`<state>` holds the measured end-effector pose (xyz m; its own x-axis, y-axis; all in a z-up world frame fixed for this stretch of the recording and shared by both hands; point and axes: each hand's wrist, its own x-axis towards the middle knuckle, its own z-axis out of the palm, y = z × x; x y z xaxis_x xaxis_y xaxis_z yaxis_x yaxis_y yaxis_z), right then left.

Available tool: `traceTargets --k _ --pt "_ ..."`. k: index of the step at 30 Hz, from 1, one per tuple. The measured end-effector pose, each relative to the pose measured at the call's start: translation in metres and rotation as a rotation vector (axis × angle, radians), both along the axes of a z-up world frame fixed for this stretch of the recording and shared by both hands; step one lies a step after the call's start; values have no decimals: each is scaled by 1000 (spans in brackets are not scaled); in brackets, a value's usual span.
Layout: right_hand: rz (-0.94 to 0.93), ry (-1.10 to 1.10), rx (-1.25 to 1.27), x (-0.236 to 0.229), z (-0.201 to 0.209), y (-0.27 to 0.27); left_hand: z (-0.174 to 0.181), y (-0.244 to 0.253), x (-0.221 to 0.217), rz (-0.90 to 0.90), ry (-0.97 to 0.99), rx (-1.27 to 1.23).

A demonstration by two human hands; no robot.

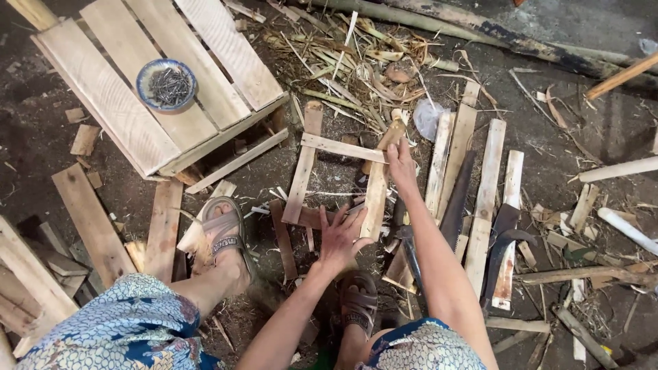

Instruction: Assembling a small wooden frame by hammering nails into wooden slats

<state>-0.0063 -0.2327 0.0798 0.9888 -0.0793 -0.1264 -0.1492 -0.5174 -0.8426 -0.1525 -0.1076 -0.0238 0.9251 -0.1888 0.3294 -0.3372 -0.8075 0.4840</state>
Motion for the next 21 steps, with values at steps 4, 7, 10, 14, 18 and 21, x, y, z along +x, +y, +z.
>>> traceTargets --k 4,7,10,14,18,21 --pt "-321 86 506 1 -48 -2 13 4 -1 -11 44 -7" --pt "-365 234 660 -8 -115 -27 17 2 -1 -6 68 -28" --pt "-271 379 848 -30 -105 -14 13 2 -1 -4 71 -17" --pt "-237 403 929 -34 -103 -13 17 1 -3 8 49 -25" --pt "-237 364 924 -34 -105 -12 12 -7 5 119 -13 -203" --pt "-238 343 867 -37 -101 -9 29 -10 40 215 -72 -243"
